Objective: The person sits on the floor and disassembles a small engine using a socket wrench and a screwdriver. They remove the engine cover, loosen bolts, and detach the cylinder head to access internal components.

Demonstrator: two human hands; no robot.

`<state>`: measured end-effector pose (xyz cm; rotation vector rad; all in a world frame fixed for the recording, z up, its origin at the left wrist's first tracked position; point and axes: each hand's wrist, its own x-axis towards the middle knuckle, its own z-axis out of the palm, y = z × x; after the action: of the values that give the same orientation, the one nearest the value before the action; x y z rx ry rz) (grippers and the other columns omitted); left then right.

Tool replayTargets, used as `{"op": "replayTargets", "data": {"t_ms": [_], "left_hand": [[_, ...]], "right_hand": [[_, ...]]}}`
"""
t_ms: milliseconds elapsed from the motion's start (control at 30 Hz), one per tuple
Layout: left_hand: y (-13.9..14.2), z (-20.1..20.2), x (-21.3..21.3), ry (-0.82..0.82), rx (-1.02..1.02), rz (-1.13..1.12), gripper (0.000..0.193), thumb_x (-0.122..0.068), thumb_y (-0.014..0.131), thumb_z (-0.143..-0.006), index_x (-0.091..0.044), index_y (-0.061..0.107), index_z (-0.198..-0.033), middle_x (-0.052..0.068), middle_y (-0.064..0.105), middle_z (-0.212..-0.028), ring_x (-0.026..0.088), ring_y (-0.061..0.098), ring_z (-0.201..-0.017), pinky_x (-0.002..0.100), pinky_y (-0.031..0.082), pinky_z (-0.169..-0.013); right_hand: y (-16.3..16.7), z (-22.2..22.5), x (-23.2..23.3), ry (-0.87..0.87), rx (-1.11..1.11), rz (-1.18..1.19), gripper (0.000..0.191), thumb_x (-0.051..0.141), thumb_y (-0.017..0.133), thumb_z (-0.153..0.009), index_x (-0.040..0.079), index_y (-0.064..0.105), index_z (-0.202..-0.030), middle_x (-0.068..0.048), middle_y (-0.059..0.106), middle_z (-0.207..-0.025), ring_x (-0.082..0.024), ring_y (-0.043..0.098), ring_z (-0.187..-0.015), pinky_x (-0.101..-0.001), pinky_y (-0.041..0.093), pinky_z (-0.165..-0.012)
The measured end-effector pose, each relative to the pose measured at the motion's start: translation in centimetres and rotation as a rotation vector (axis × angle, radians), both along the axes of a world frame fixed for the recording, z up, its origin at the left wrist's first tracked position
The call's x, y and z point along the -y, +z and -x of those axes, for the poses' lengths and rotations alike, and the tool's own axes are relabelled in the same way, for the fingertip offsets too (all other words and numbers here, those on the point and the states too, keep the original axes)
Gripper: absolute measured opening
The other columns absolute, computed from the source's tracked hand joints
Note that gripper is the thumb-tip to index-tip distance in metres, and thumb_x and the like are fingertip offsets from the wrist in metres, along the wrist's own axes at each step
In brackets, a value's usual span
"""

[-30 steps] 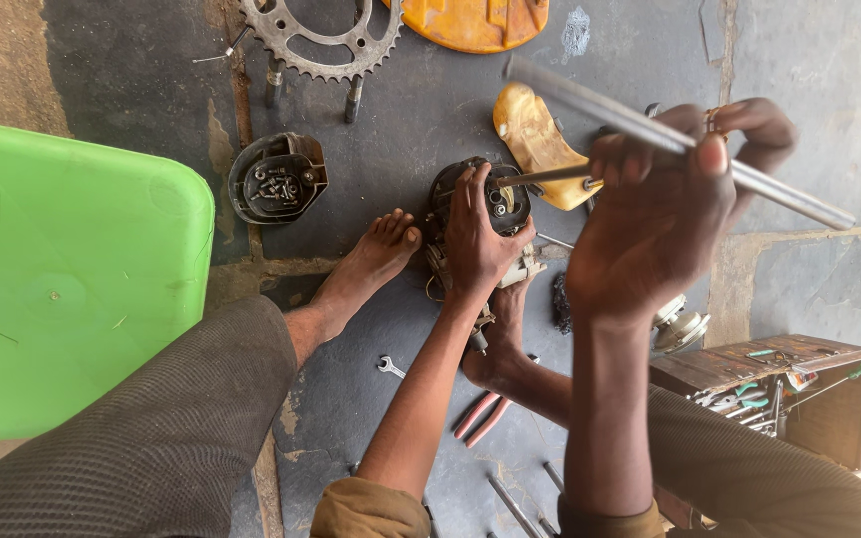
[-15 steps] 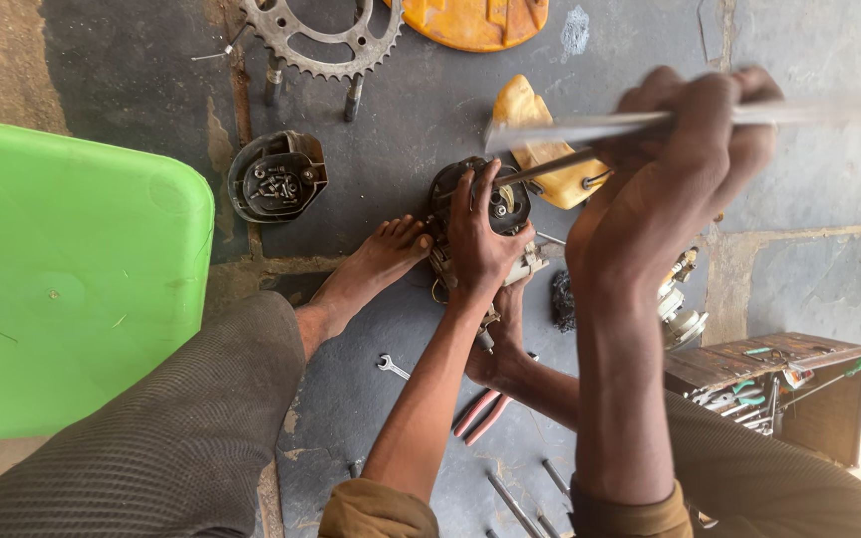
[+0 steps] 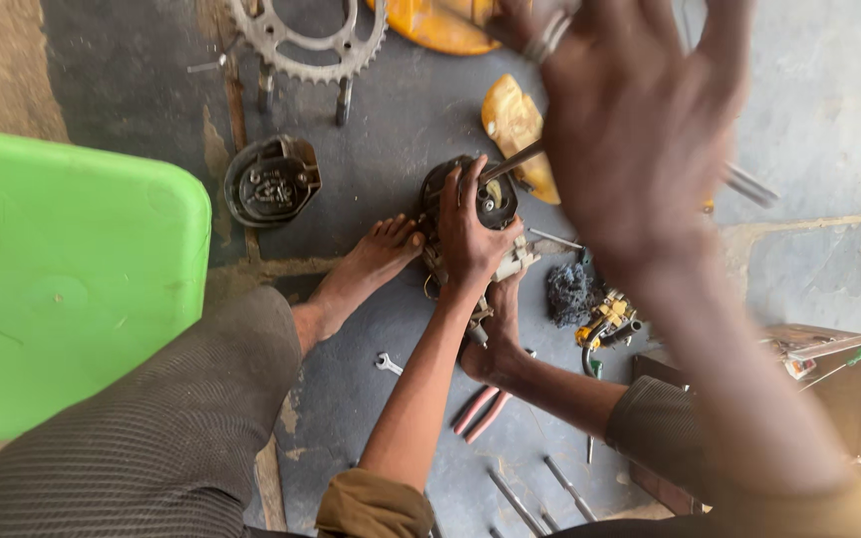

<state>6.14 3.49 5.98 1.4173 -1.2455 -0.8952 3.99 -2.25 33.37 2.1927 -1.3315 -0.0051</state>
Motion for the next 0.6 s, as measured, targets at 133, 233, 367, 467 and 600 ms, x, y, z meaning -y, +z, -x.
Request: {"op": "replayTargets", "data": {"t_ms": [133, 233, 367, 467, 600], "left_hand": [[-0.2, -0.1, 0.1, -0.006, -0.015, 0.056, 0.093, -0.027, 0.09, -0.07, -0.013, 0.045, -0.15, 0.029, 0.048, -0.145, 0.048, 0.048, -0.136, 0.054, 0.041, -0.114], [-0.4, 0.0, 0.0, 0.008, 0.007, 0.042, 0.092, -0.023, 0.087, -0.069, -0.013, 0.045, -0.15, 0.027, 0.049, -0.145, 0.046, 0.049, -0.137, 0.054, 0.042, -0.115], [-0.7, 0.2, 0.0, -0.011, -0.02, 0.002, 0.091, -0.02, 0.083, -0.067, -0.015, 0.045, -0.15, 0.025, 0.051, -0.144, 0.043, 0.052, -0.136, 0.052, 0.045, -0.115], [-0.6, 0.1, -0.1, -0.009, 0.025, 0.037, 0.092, -0.019, 0.084, -0.07, -0.015, 0.044, -0.153, 0.026, 0.049, -0.148, 0.045, 0.05, -0.14, 0.052, 0.044, -0.116], [-0.2, 0.1, 0.2, 0.007, 0.059, 0.031, 0.094, -0.021, 0.087, -0.066, -0.015, 0.046, -0.151, 0.027, 0.049, -0.145, 0.046, 0.049, -0.137, 0.053, 0.043, -0.115]], "right_hand": [[-5.0, -1.1, -0.6, 0.172, 0.598, 0.303, 0.033, 0.026, 0.054, -0.107, 0.014, 0.076, -0.129, 0.0, 0.054, -0.093, -0.019, 0.058, -0.1, -0.0505, 0.031, -0.12], [-7.0, -1.0, -2.3, 0.158, 1.152, 0.096, 0.039, 0.046, 0.045, -0.117, 0.014, 0.064, -0.128, -0.009, 0.062, -0.111, -0.024, 0.057, -0.114, -0.0432, 0.023, -0.121], [-7.3, 2.7, -2.9, 0.225, 1.985, -0.586, 0.047, 0.051, 0.046, -0.115, 0.009, 0.063, -0.101, -0.008, 0.059, -0.085, -0.019, 0.058, -0.081, -0.0348, 0.043, -0.082], [-8.1, 4.1, -2.0, 0.238, 2.14, -0.725, 0.051, 0.038, 0.053, -0.122, 0.011, 0.056, -0.078, -0.001, 0.052, -0.064, -0.01, 0.051, -0.059, -0.0266, 0.039, -0.058], [-9.1, 2.5, -1.6, -0.147, 1.841, -0.33, 0.047, 0.042, 0.047, -0.113, 0.012, 0.056, -0.079, -0.004, 0.052, -0.064, -0.01, 0.048, -0.051, -0.0239, 0.037, -0.047]]}}
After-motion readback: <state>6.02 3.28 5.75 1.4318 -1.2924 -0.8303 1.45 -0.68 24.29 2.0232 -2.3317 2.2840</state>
